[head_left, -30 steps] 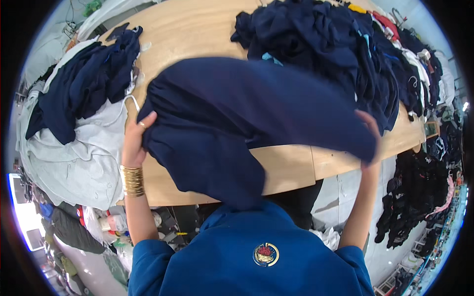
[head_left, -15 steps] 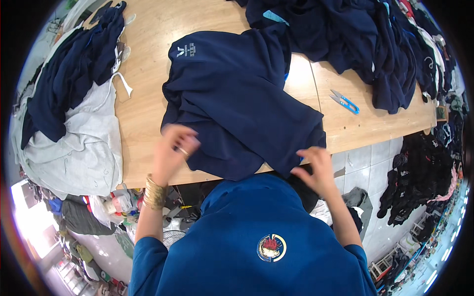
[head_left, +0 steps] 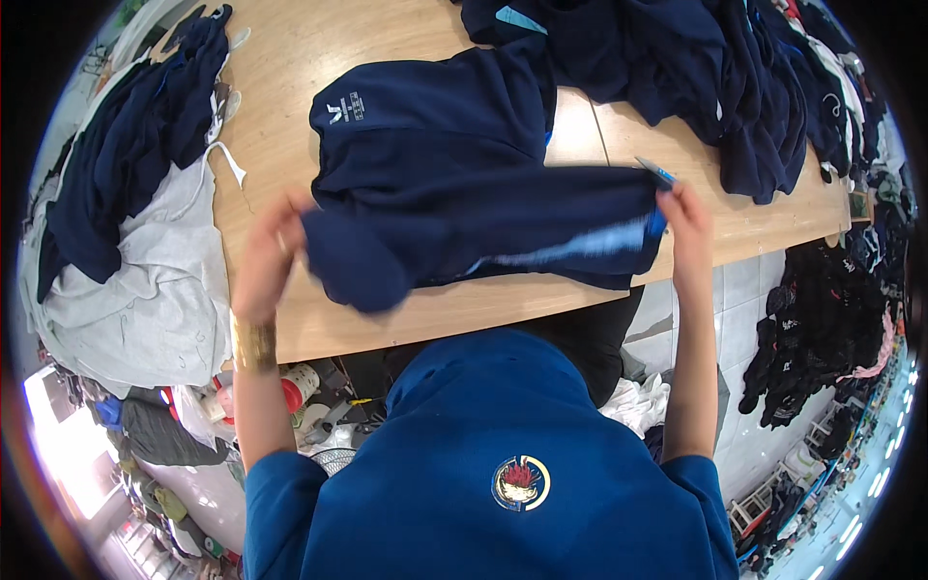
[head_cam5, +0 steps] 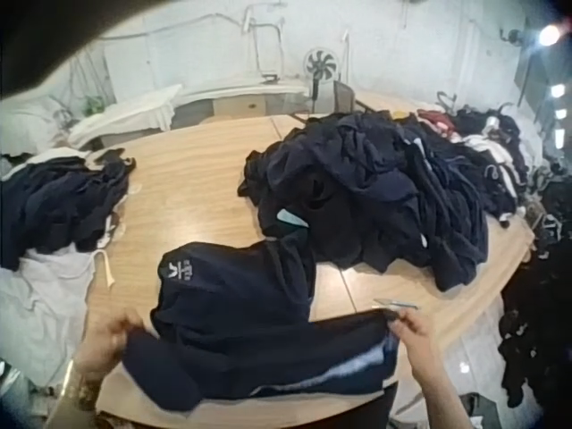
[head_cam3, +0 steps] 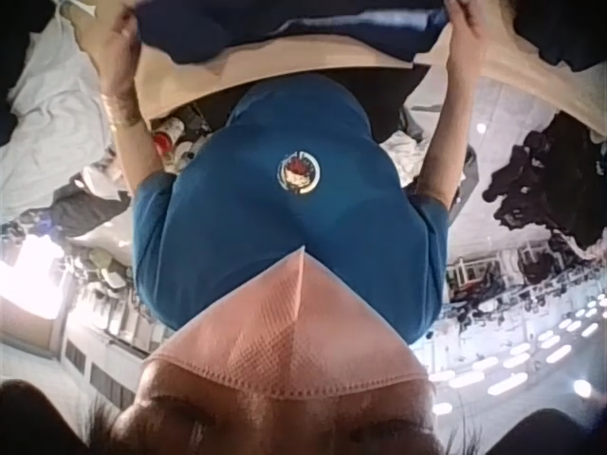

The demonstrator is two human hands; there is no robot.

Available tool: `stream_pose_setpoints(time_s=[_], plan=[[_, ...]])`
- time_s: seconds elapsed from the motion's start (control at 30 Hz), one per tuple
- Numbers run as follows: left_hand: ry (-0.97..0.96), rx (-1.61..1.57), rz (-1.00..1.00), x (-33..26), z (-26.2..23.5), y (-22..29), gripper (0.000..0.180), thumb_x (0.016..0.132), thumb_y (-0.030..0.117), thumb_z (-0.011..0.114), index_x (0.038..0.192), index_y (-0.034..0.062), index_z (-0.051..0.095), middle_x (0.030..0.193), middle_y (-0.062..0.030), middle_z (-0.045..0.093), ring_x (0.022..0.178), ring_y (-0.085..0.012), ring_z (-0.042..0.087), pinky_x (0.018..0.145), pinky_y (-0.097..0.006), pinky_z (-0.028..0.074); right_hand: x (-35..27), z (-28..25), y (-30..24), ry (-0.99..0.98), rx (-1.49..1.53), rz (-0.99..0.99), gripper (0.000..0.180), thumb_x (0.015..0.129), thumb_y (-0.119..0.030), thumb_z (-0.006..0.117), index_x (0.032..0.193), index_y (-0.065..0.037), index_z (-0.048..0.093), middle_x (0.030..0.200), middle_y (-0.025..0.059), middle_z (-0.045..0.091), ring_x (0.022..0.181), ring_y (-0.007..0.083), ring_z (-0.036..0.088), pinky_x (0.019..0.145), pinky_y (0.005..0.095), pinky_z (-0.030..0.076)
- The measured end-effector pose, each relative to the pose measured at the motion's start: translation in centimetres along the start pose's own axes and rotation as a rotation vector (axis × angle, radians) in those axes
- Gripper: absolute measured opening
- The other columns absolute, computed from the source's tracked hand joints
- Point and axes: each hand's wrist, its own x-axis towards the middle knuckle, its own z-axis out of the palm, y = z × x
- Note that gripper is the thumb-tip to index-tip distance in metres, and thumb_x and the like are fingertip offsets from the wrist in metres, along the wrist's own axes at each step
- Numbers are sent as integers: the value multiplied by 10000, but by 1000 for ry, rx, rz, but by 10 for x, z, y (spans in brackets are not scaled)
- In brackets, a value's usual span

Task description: Trimming loose threads from blue garments using thread snips.

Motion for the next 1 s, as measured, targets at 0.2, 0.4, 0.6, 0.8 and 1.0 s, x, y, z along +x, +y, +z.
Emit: stream_pose_setpoints(time_s=[0.2,0.4,0.6,0.8,1.0], plan=[[458,207,39,55,2,11,389,920,248,473,1276,96,439,1242,-74,508,1160,-169,456,961,-308,344,40,12,26,62,-369,-245,215,850,-148,569,1038,-45,569,851,68,600,800,133,562,702,241,446],[458,337,-97,2,4,-20,355,906,213,507,1233,77,480,1196,-92,528,1095,-156,486,934,-272,368,-4,-15,37,24,-313,16,218,845,-127,567,1047,-46,583,826,44,599,768,105,561,705,240,445],[462,510,-121,-9,6,-45,317,909,245,509,1149,39,531,1089,-100,566,945,-147,548,853,-272,422,-8,-2,34,6,-301,87,213,836,-125,578,1032,-44,593,764,35,604,719,95,566,668,237,456],[392,601,-78,-3,9,-46,308,901,254,524,1090,15,568,1028,-87,580,907,-157,573,820,-273,432,15,15,52,44,-314,-26,188,817,-148,607,976,-51,623,752,49,607,690,105,564,652,236,456],[515,776,200,15,43,-27,282,840,202,595,1069,37,584,1014,-93,588,912,-204,574,829,-307,429,32,39,49,119,-543,29,198,800,-180,626,935,-36,632,710,77,612,652,163,584,614,283,456]])
